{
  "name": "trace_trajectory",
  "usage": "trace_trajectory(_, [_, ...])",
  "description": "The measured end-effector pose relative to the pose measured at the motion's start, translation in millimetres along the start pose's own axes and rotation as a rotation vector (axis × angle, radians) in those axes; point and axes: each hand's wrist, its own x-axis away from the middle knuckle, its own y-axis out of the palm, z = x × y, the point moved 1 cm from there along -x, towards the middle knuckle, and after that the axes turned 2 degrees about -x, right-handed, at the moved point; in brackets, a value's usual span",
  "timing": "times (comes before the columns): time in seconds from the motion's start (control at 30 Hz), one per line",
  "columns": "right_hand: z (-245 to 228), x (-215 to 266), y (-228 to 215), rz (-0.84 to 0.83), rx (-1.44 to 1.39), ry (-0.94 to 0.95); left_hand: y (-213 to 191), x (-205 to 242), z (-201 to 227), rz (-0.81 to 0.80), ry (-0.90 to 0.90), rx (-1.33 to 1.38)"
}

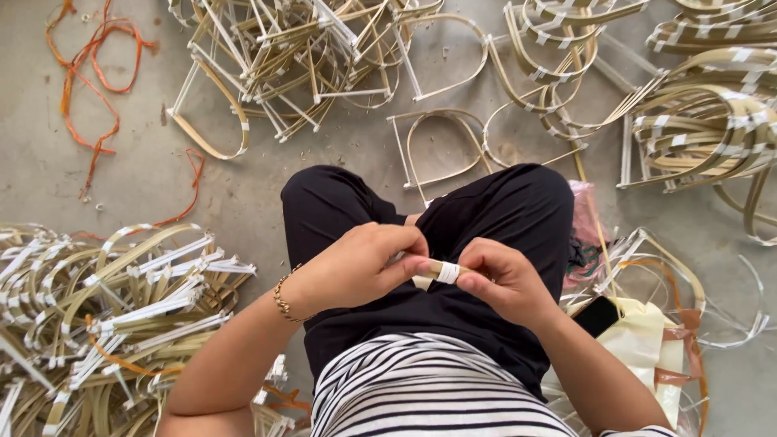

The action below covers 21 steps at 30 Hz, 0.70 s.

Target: Assembling curved bamboo frame components into structured parts using hand tools and manual manipulation.

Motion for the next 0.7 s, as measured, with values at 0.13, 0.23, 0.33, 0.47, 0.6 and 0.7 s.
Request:
trace_trajectory(0.13, [-4.4,10.0,25.2,-0.035,-0.060,0.195,6.8,27.6,2.3,-0.091,-0.194,0.033])
trace_trajectory(0.23, [1.6,15.0,34.4,-0.098,0.047,0.169,10.9,41.0,3.8,-0.091,-0.148,-0.012])
trace_trajectory(0.33, [13.5,21.3,37.0,-0.136,0.069,0.202,17.7,46.5,2.1,-0.081,-0.115,-0.041])
trace_trajectory(0.47, [44.5,24.3,32.3,-0.193,-0.245,0.424,28.2,46.3,-13.3,-0.162,-0.185,-0.058])
trace_trajectory(0.6, [58.9,20.1,10.4,-0.234,-0.345,0.510,18.3,24.0,-7.7,-0.259,-0.383,-0.044])
trace_trajectory(0.7, [36.9,11.2,-13.9,-0.113,-0.224,0.323,7.3,0.2,-2.5,-0.246,-0.335,0.079])
